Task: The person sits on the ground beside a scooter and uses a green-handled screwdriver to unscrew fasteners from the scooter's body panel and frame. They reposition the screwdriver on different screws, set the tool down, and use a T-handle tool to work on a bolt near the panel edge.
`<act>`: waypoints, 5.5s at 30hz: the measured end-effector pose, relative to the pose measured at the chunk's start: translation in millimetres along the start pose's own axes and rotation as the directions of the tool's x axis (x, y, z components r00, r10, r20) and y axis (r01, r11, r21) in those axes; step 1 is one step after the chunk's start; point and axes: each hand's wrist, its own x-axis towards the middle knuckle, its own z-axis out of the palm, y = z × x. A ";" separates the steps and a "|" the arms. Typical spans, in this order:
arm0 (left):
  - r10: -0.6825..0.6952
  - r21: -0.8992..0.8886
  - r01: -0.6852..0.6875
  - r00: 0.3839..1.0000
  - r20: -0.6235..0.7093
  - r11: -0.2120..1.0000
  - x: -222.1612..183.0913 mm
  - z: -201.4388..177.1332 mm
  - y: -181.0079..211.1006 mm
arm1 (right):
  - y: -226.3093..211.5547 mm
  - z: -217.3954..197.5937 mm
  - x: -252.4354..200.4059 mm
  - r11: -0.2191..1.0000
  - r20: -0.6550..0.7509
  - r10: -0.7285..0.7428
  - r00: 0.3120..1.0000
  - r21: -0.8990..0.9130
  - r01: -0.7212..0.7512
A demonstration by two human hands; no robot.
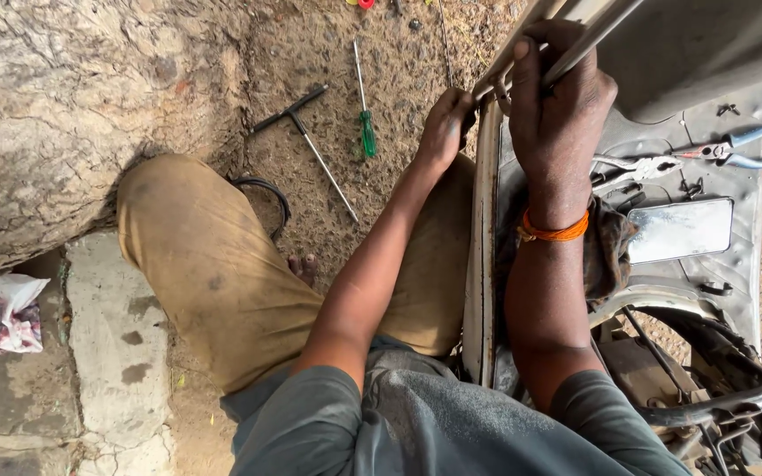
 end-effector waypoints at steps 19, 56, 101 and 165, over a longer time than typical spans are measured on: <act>-0.319 0.460 0.312 0.945 -0.065 0.831 4.2 0.7 55.6 | -1.0 0.5 1.1 1.000 -0.004 -0.006 1.000 0.003 0.006; -0.261 0.183 0.257 0.965 -0.002 0.949 0.8 7.8 29.1 | 0.8 3.8 -4.6 0.999 0.000 -0.006 1.000 0.034 0.006; -0.154 -0.007 0.157 0.956 -0.249 0.988 9.3 19.9 24.3 | 1.4 9.9 -5.7 0.999 -0.006 -0.031 1.000 0.016 0.031; 0.265 0.384 -0.245 0.964 0.002 0.890 -80.4 -111.2 172.9 | -86.7 -91.7 -189.9 0.714 -0.134 0.571 0.810 -0.405 -0.571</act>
